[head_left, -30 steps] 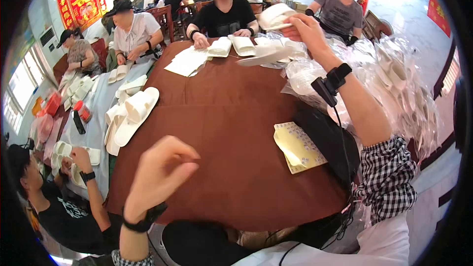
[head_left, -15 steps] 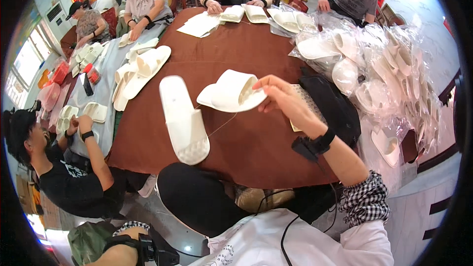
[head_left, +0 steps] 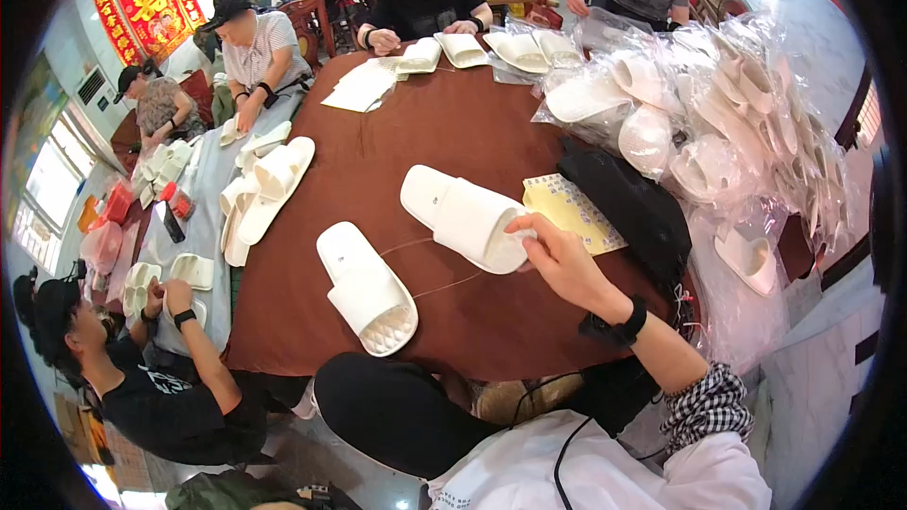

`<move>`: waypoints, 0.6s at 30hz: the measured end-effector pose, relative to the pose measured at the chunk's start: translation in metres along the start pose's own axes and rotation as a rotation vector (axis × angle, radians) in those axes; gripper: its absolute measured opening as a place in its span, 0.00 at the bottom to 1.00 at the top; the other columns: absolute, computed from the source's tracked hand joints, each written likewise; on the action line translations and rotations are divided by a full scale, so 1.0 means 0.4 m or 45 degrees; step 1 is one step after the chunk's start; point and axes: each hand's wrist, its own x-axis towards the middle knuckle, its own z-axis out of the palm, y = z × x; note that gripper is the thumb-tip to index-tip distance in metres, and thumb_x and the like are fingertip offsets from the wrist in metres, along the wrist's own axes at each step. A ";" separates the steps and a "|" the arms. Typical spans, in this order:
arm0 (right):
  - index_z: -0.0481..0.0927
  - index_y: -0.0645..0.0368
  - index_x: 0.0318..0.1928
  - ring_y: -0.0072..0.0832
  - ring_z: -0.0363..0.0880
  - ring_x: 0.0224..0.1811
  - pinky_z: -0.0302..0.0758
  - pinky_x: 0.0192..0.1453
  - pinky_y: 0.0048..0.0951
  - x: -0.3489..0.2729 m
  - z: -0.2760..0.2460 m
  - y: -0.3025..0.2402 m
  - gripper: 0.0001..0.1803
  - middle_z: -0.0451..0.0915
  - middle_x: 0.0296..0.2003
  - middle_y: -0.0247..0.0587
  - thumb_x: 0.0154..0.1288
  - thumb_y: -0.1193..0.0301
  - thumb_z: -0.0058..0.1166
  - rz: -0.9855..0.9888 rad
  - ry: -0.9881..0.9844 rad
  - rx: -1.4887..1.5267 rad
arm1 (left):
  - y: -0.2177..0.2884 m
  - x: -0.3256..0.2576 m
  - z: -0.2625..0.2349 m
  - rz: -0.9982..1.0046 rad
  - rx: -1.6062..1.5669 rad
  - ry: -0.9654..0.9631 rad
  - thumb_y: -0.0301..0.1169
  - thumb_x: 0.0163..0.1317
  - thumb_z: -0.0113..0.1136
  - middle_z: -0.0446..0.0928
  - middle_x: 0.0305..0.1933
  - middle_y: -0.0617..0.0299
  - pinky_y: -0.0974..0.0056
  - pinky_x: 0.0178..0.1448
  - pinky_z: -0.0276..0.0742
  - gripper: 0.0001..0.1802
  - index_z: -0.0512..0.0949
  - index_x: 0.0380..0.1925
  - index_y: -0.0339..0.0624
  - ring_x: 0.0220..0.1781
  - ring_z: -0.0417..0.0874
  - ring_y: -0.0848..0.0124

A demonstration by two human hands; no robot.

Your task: Checking shoe quality and placing them into plastic bags for packaging.

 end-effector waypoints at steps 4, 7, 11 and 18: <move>0.78 0.56 0.52 0.38 0.86 0.37 0.83 0.38 0.31 -0.006 0.031 -0.032 0.16 0.83 0.45 0.47 0.66 0.83 0.49 -0.700 0.306 -0.669 | -0.043 -0.151 -0.109 -0.164 0.623 0.448 0.27 0.59 0.58 0.83 0.32 0.51 0.52 0.39 0.85 0.07 0.80 0.27 0.35 0.34 0.86 0.56; 0.78 0.53 0.48 0.44 0.81 0.56 0.78 0.58 0.42 -0.048 0.043 0.005 0.14 0.76 0.59 0.56 0.62 0.76 0.53 -0.751 0.148 -1.102 | -0.085 -0.154 -0.224 -1.046 1.360 1.030 0.21 0.58 0.56 0.82 0.40 0.53 0.62 0.51 0.78 0.09 0.81 0.39 0.31 0.45 0.83 0.62; 0.81 0.55 0.42 0.51 0.70 0.67 0.67 0.71 0.47 -0.072 0.112 -0.055 0.09 0.70 0.65 0.58 0.60 0.75 0.55 -0.835 -0.306 -0.983 | -0.053 -0.334 -0.318 -1.421 1.882 0.813 0.21 0.60 0.60 0.78 0.57 0.51 0.58 0.67 0.70 0.19 0.77 0.53 0.36 0.61 0.77 0.55; 0.66 0.66 0.67 0.54 0.71 0.65 0.72 0.66 0.42 -0.001 0.090 -0.012 0.37 0.69 0.65 0.64 0.63 0.64 0.65 -0.432 0.046 -0.744 | -0.157 -0.475 -0.378 -1.421 1.825 0.506 0.26 0.59 0.65 0.67 0.71 0.48 0.51 0.80 0.54 0.36 0.66 0.69 0.39 0.78 0.59 0.47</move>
